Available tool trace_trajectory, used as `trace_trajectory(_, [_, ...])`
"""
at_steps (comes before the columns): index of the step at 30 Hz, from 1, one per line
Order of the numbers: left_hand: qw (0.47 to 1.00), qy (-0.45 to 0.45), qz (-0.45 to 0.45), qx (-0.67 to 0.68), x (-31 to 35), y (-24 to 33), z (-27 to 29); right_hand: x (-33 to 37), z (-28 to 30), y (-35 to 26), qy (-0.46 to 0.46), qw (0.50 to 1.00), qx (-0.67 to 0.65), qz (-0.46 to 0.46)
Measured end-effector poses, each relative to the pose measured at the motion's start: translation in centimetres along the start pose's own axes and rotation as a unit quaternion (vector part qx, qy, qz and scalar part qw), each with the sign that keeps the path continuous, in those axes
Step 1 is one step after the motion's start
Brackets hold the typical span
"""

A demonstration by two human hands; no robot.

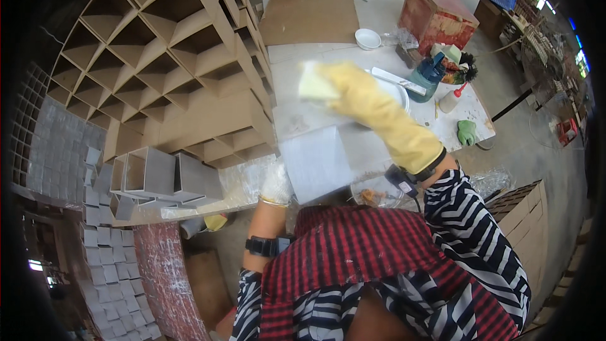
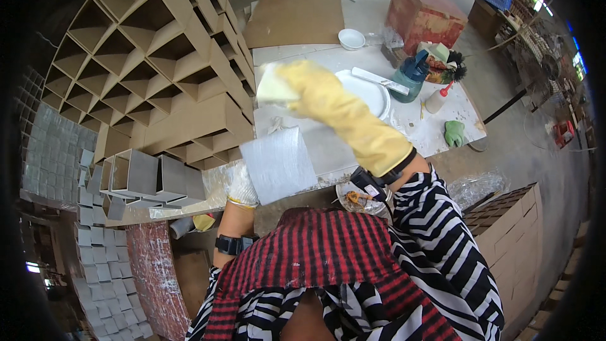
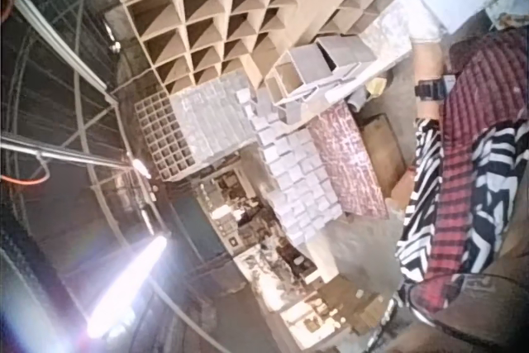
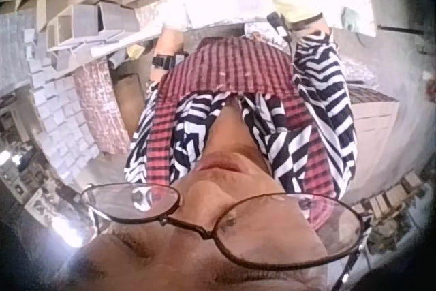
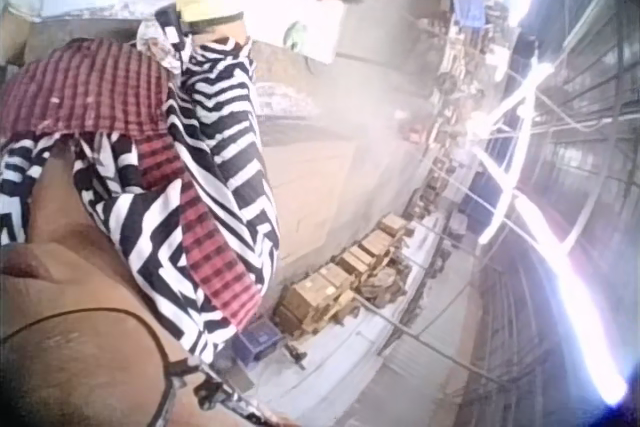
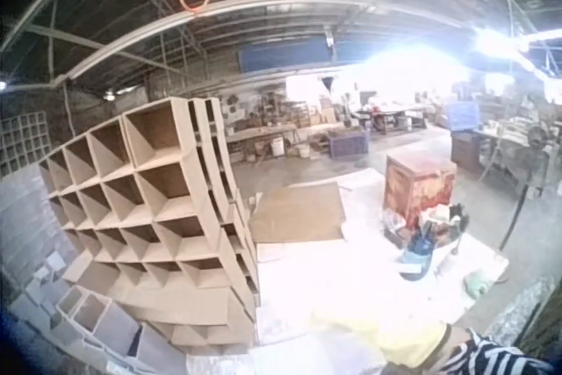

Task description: The person applies a white substance to the exterior of small wooden boxes using a sponge and then places them onto a stack.

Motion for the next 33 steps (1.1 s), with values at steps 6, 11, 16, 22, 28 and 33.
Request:
trace_trajectory(6, [0.996, 0.036, -0.079, -0.037, 0.1, 3.9, -0.6, 0.8, 0.9, 3.1, 0.051, 0.883, -0.363, -0.293])
trace_trajectory(11, [0.984, 0.083, -0.019, 0.158, -0.1, 3.5, -0.4, 1.5, 0.9, 1.5, 0.054, 0.86, -0.427, -0.274])
trace_trajectory(16, [0.964, 0.1, 0.003, 0.247, 0.0, 3.0, 0.1, 2.7, 1.6, 1.4, 0.01, 0.911, -0.318, -0.264])
trace_trajectory(22, [0.959, 0.071, 0.026, 0.273, -0.5, 3.1, 0.1, 1.5, 3.7, -1.7, 0.042, 0.98, -0.142, -0.135])
trace_trajectory(28, [0.954, 0.038, 0.063, 0.29, 0.0, 2.0, 0.0, 1.0, 2.2, -6.9, -0.082, 0.991, -0.065, 0.081])
trace_trajectory(33, [0.953, 0.028, 0.084, 0.291, 0.3, 1.3, -0.4, 1.3, -0.6, -6.9, -0.141, 0.979, -0.02, 0.147])
Point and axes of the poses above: each hand's wrist, its own x-axis away from the middle knuckle, its own z-axis out of the back of the hand, y = z × x, the point moved 8 cm from there along -x, towards the middle knuckle, and after that the axes turned 11 degrees about y, right-handed, at the moved point
